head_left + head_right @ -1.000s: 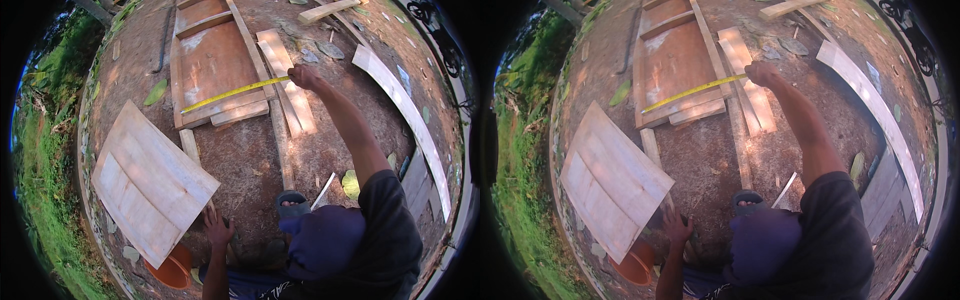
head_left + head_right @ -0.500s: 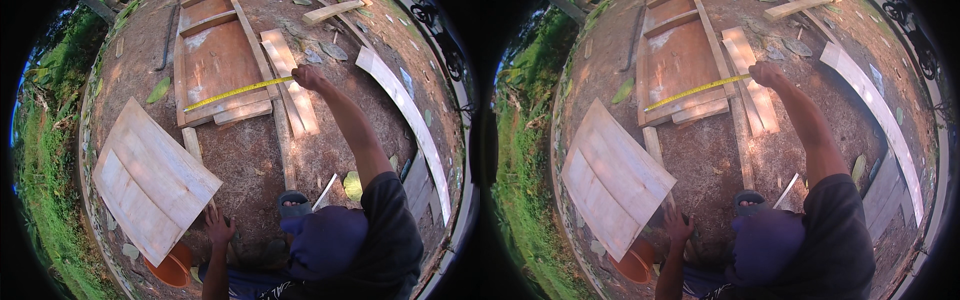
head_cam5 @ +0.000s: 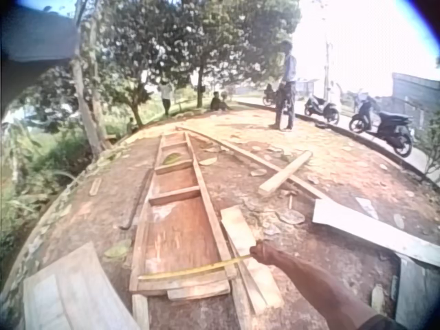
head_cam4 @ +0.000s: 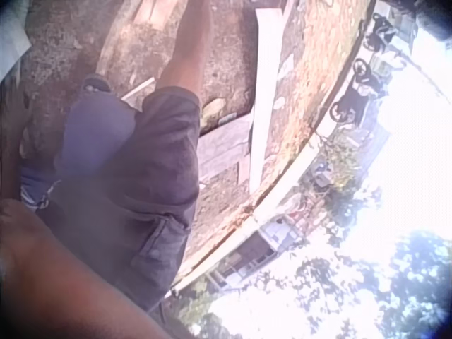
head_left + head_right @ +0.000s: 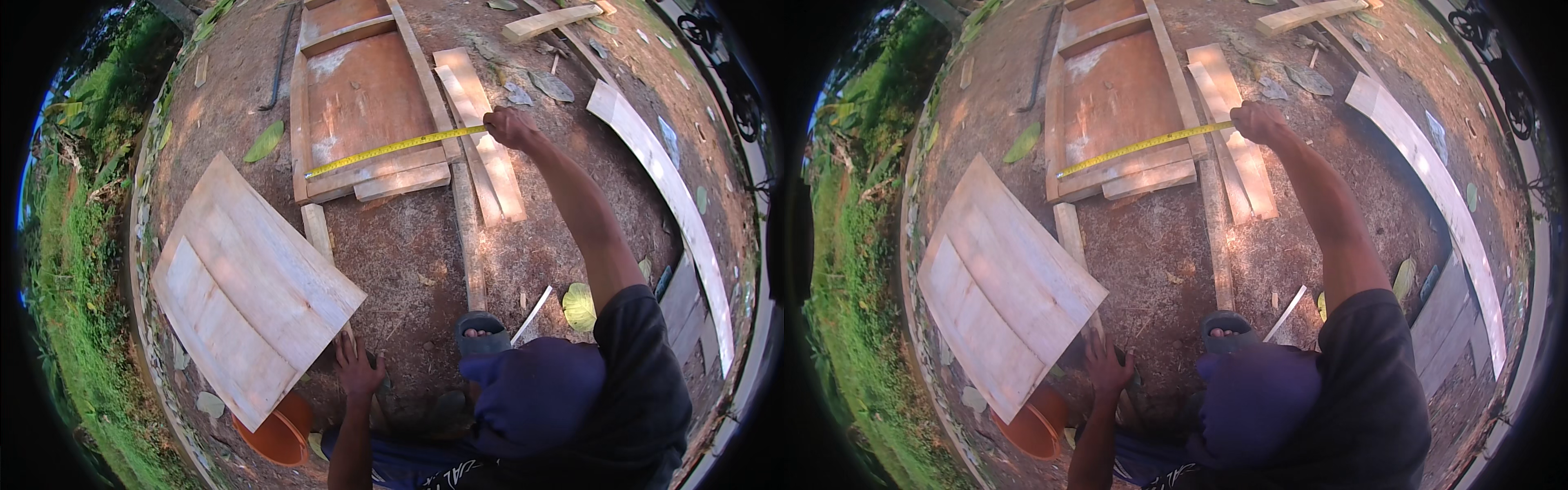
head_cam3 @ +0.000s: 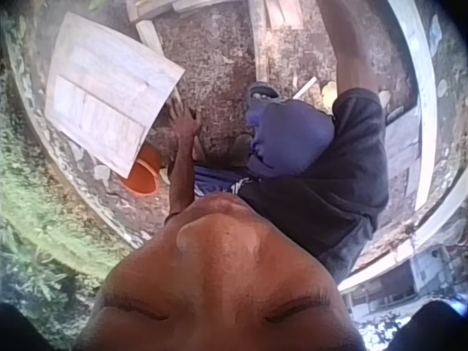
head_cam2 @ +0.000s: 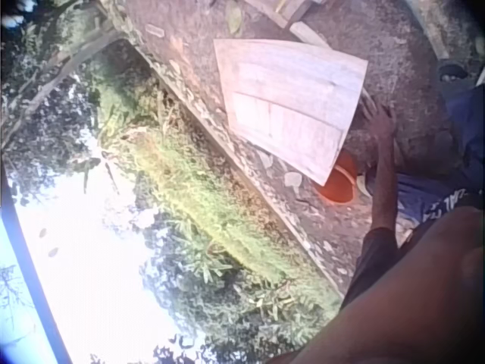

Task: The person uses a hand saw to cut a small piece of wood placed on a wooden frame. After cutting, the person measures the frame and the cut piece with a tape measure.

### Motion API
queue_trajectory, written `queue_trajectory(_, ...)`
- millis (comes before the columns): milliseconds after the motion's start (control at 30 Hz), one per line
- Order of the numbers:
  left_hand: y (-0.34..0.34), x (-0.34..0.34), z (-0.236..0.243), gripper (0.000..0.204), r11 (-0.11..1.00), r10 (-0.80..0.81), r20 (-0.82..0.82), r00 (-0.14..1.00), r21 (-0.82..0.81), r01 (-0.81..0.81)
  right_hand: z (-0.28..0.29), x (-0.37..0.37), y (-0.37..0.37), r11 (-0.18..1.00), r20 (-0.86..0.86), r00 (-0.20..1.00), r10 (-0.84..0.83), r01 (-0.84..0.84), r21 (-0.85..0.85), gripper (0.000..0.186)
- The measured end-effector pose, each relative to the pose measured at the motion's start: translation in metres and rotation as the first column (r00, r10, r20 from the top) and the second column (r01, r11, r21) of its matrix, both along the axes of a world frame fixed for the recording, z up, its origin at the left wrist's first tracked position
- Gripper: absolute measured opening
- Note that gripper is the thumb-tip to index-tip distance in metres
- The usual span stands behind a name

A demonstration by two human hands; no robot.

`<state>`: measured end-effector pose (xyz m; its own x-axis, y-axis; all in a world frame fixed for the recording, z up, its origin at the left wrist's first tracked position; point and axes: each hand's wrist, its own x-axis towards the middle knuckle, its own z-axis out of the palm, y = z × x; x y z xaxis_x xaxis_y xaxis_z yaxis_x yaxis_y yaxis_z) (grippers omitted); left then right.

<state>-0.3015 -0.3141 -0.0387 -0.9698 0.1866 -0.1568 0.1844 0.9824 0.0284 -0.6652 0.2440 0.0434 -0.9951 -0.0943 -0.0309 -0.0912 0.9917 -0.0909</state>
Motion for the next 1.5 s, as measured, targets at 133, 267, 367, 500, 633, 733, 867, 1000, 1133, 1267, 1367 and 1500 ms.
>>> queue_trajectory(133,0.0006,-0.0003,0.0002,0.076,1.000,-0.014,-0.026,1.000,-0.013,0.014,-0.0013,0.0003,0.0014,1.000,-0.009,1.000,0.010,-0.010,0.002,0.023)
queue_trajectory(267,0.0009,-0.0005,0.0024,0.076,1.000,-0.001,-0.004,1.000,-0.003,0.001,-0.0013,-0.0006,-0.0003,1.000,-0.008,1.000,0.002,-0.002,0.015,0.023)
queue_trajectory(367,0.0035,-0.0019,0.0070,0.076,0.999,0.030,0.054,0.998,-0.021,-0.029,0.0001,0.0020,-0.0020,1.000,-0.012,1.000,-0.005,0.005,0.012,0.022)
queue_trajectory(500,0.0044,-0.0018,0.0080,0.077,0.999,0.047,0.076,0.996,-0.010,-0.046,-0.0003,0.0021,0.0004,1.000,-0.047,0.999,0.025,-0.025,-0.002,0.021)
queue_trajectory(633,0.0013,-0.0006,0.0044,0.076,1.000,0.028,0.037,0.999,0.001,-0.029,-0.0014,0.0020,-0.0010,1.000,-0.065,0.998,0.015,-0.016,-0.017,0.021)
queue_trajectory(733,0.0012,0.0000,0.0008,0.076,1.000,0.028,0.022,0.999,0.004,-0.028,-0.0014,0.0007,-0.0005,1.000,-0.086,0.996,0.018,-0.020,-0.022,0.021)
queue_trajectory(867,0.0022,0.0001,0.0011,0.075,1.000,0.016,0.007,1.000,-0.006,-0.016,-0.0011,0.0023,0.0008,0.999,-0.093,0.996,0.018,-0.021,-0.037,0.020)
queue_trajectory(1000,0.0024,-0.0005,0.0022,0.074,1.000,0.011,0.004,1.000,-0.008,-0.011,0.0000,0.0031,-0.0007,0.999,-0.092,0.996,0.011,-0.014,-0.031,0.020)
queue_trajectory(1133,0.0030,-0.0019,0.0043,0.072,1.000,0.021,0.031,0.999,-0.020,-0.020,0.0028,0.0043,-0.0031,1.000,-0.073,0.997,0.010,-0.011,-0.019,0.021)
queue_trajectory(1267,0.0020,-0.0010,0.0029,0.072,1.000,0.028,0.035,0.999,-0.007,-0.028,0.0042,0.0047,-0.0052,1.000,-0.069,0.998,0.001,-0.003,-0.017,0.021)
queue_trajectory(1367,0.0025,-0.0016,0.0023,0.072,0.999,0.032,0.041,0.999,-0.001,-0.032,0.0036,0.0046,-0.0040,1.000,-0.063,0.998,-0.014,0.013,-0.016,0.021)
queue_trajectory(1500,0.0030,-0.0023,0.0034,0.072,0.999,0.037,0.046,0.998,0.010,-0.037,0.0025,0.0030,-0.0023,1.000,-0.051,0.999,-0.008,0.007,-0.014,0.021)
